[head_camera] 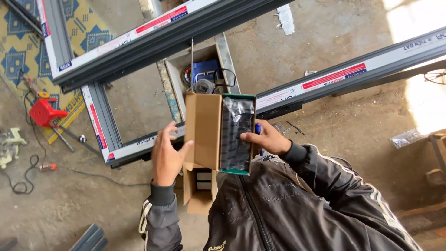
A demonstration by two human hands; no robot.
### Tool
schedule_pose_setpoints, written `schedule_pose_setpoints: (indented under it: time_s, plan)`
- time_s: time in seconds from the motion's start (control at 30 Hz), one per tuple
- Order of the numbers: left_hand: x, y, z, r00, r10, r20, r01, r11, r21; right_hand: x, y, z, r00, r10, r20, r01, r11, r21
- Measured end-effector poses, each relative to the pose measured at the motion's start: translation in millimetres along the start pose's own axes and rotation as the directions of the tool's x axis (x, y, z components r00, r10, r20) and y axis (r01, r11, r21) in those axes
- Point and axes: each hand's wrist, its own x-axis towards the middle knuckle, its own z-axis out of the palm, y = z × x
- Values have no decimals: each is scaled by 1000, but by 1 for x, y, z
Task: Measuring aluminum frames with a tape measure and marking hinge positions with a pen and template
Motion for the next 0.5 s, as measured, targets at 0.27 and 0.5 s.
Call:
schedule_pose_setpoints:
  time_s: [0.27,0.5]
  plan:
    - [118,43,33,664,733,149,-571,368,734,35,-23,43,992,-121,43,126,979,-162]
    - [172,36,-1,581,813,-19,-710,519,476,77,-33,56,991,-133,-22,129,983,-129]
